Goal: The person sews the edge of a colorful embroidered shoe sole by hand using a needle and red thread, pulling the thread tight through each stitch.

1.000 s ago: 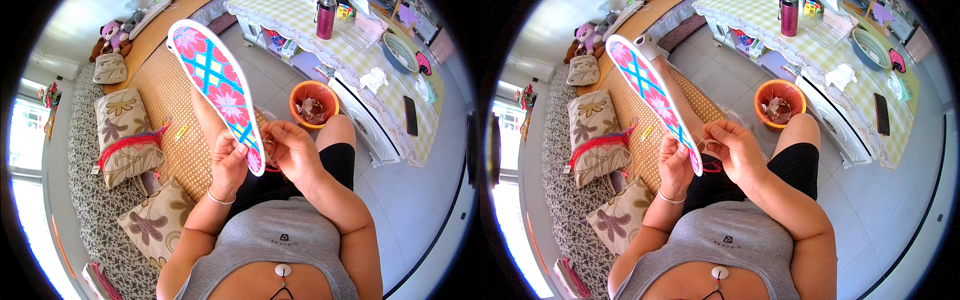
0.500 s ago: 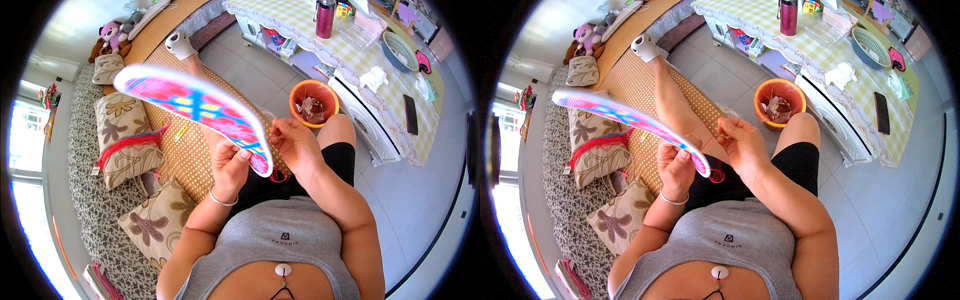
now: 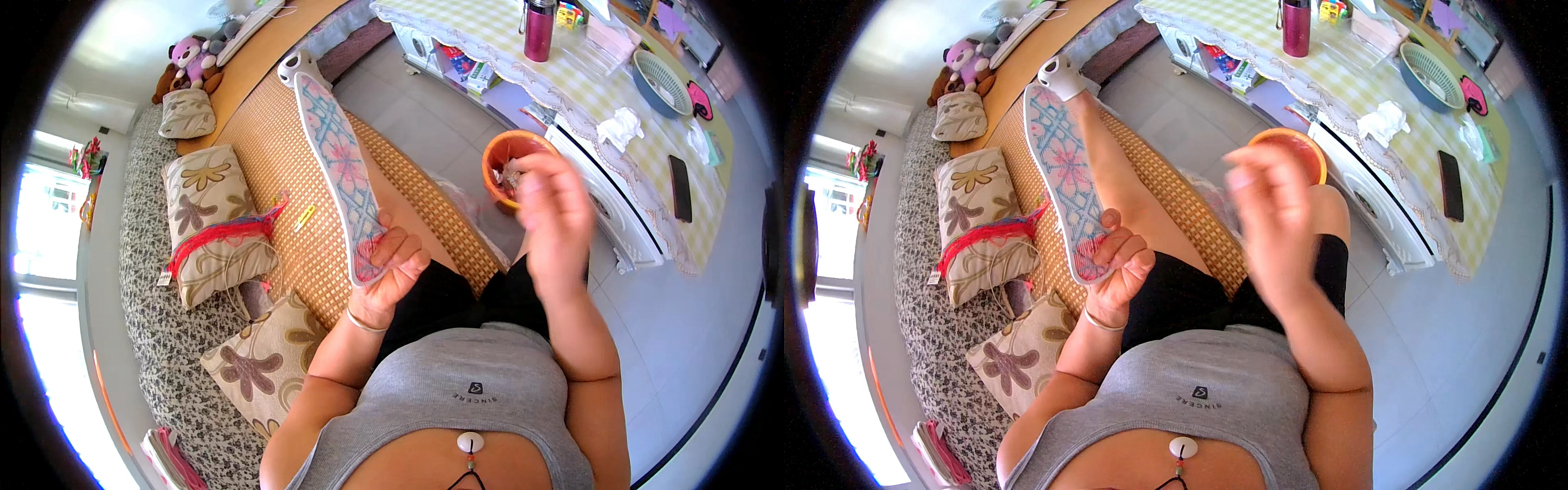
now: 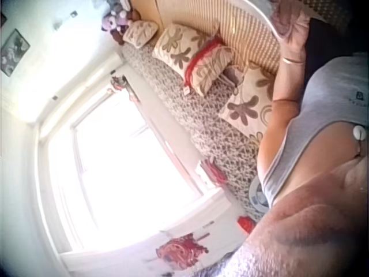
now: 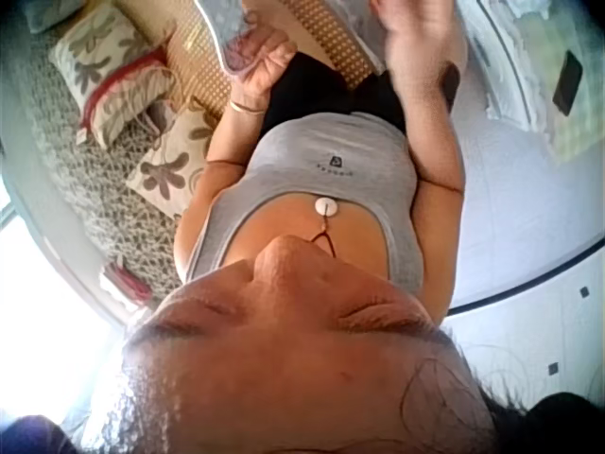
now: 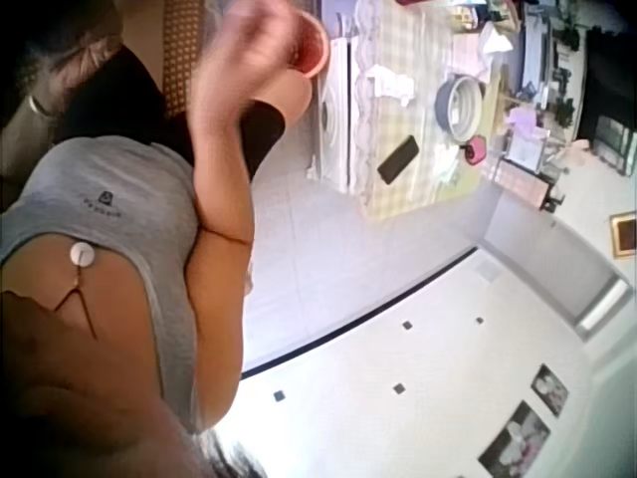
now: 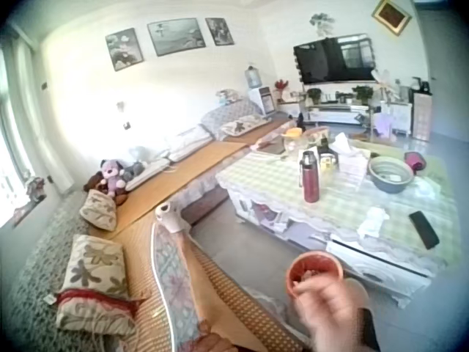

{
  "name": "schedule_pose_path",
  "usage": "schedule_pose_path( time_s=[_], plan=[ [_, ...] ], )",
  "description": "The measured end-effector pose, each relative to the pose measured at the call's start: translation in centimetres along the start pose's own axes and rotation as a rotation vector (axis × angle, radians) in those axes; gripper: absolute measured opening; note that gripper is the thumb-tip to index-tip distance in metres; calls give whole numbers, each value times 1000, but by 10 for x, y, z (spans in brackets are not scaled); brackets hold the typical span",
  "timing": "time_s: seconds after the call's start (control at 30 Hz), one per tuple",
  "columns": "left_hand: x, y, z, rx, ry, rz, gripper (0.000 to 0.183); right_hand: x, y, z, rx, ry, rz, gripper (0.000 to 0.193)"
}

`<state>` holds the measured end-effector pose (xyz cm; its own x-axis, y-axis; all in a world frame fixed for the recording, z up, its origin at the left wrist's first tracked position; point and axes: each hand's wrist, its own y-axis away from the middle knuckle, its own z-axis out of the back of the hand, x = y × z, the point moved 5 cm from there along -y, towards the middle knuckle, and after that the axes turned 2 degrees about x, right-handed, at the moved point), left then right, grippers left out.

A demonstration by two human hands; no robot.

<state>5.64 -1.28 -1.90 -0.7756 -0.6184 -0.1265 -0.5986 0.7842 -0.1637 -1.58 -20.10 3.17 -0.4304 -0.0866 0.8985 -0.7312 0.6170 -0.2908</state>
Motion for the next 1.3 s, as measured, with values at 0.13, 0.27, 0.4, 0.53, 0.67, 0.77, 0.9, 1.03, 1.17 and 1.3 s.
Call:
schedule_pose_path(
  time_s=[0.13,0.27,0.4,0.53,0.67,0.77,0.9,1.03,1.17,1.3],
  plan=[
    [9,1,0,-61,11,54,24,15,30,-57,366,423,366,8],
    [12,5,5,-144,96,35,21,20,38,-75,446,478,499,17],
    [14,6,7,-108,136,57,20,21,41,-77,456,506,528,19],
    [15,4,0,-287,54,39,21,20,42,-78,450,517,545,20],
    [13,7,10,-132,117,47,20,18,42,-79,462,527,527,20],
    [12,5,12,-30,106,68,20,18,42,-80,459,530,522,20],
    [15,4,1,-192,4,41,19,17,43,-80,454,529,525,19],
    [13,5,3,-114,107,35,19,18,44,-80,503,579,528,20],
    [6,12,0,-316,-380,-137,23,14,41,-77,542,556,442,18],
    [1,7,-11,-146,-377,-114,20,-11,36,-63,475,351,48,10]
  ],
)
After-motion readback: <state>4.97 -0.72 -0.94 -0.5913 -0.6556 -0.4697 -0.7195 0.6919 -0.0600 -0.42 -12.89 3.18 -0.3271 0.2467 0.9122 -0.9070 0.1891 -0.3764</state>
